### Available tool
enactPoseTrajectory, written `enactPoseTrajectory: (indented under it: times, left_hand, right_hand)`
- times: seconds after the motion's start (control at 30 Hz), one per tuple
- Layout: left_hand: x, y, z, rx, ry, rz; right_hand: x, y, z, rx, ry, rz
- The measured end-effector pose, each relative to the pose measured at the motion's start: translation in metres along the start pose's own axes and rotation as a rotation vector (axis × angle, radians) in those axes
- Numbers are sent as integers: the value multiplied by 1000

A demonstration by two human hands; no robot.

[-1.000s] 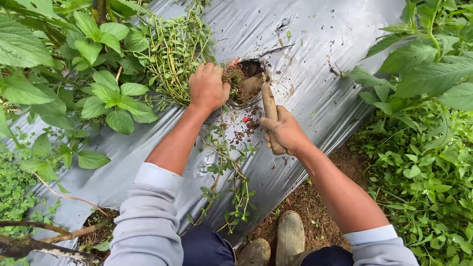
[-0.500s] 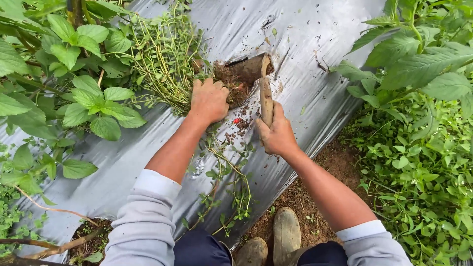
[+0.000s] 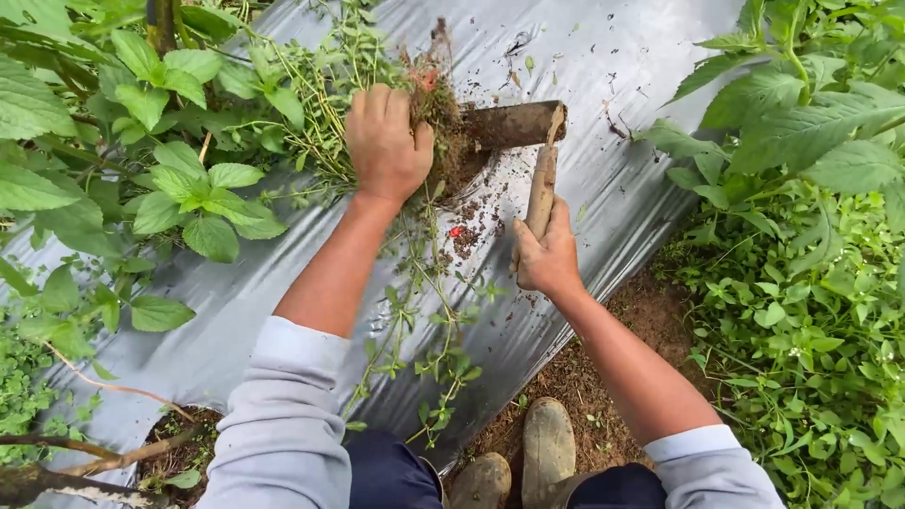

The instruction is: The person is kneeling in a garden and removing weeds from around plants growing through plastic mulch. They pull weeds by hand and use a hoe to loosen the soil and uproot vegetation along the edges of the mulch sheet.

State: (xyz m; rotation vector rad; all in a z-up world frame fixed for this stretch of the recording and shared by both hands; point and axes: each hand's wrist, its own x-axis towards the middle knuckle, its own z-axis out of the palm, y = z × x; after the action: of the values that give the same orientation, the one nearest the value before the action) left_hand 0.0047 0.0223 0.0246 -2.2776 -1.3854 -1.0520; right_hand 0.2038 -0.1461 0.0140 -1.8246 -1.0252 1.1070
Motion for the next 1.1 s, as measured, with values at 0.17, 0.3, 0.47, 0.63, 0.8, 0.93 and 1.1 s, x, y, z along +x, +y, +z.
enactPoseTrajectory:
  times: [0.17, 0.3, 0.47, 0.63, 0.8, 0.93, 1.1]
  left_hand:
    - [-13, 6, -6, 170, -1004, 149]
    - [0, -6, -16, -227, 10, -128]
    - [4, -34, -20, -100, 183, -184]
    - [-32, -33, -21, 22, -170, 177]
    - [6, 28, -82, -114, -1069, 312]
    - [33, 18, -60, -243, -749, 121]
    - [33, 10, 0, 181, -1075, 227]
  right_hand:
    - [1, -3, -2, 174, 22, -56]
    - [5, 8, -3, 231, 66, -98]
    - [6, 6, -4, 279, 49, -111]
    - [22, 35, -1, 457, 53, -440]
    - [24, 38, -1, 461, 47, -434]
    - [21, 36, -2, 459, 52, -449]
    - [18, 29, -4, 485, 78, -389]
